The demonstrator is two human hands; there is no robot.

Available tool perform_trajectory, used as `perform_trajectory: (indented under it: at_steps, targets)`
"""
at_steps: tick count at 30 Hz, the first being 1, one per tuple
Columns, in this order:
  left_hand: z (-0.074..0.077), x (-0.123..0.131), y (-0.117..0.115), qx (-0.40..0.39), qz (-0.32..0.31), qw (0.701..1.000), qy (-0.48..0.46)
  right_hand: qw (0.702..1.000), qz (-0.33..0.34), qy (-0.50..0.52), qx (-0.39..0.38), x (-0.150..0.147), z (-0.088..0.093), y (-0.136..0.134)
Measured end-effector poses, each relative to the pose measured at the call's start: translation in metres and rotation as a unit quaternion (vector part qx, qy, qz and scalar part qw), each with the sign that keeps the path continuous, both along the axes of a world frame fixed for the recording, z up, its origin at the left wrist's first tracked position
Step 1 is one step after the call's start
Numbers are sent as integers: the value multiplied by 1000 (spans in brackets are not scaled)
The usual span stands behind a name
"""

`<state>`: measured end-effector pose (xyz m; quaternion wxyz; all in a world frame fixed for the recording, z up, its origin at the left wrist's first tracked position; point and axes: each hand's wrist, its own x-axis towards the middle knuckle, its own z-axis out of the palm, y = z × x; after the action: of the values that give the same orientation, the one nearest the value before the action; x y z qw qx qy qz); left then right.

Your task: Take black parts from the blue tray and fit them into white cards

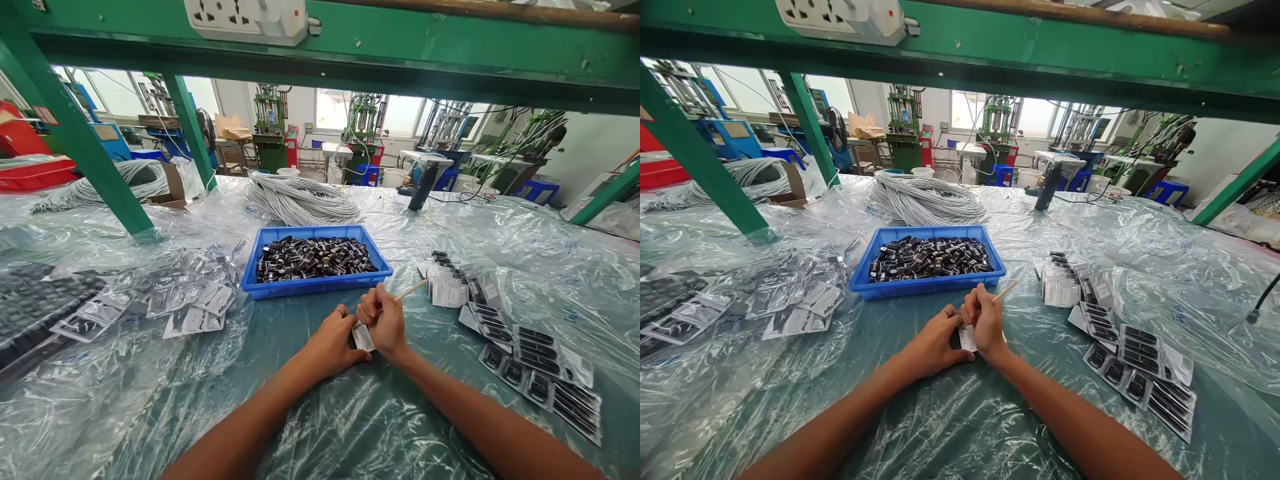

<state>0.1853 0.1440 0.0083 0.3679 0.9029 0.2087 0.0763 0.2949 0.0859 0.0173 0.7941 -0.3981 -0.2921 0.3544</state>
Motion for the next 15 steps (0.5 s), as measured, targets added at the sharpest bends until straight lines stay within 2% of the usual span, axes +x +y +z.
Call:
perform_trajectory:
  at_steps: [4,9,12,15]
  targets:
    - [-2,2,0,19,3,1000,-5,1000,-17,-12,12,-3,0,4]
    - [-5,4,0,43,-19,998,-37,999,-19,-37,-15,-5,-4,9]
    - [-5,3,-1,56,-15,998,-39,999,5,-20,-40,-6,-3,3]
    - [-4,2,-4,59,-2,998,-32,991,81,9,-102,-7,4,-11]
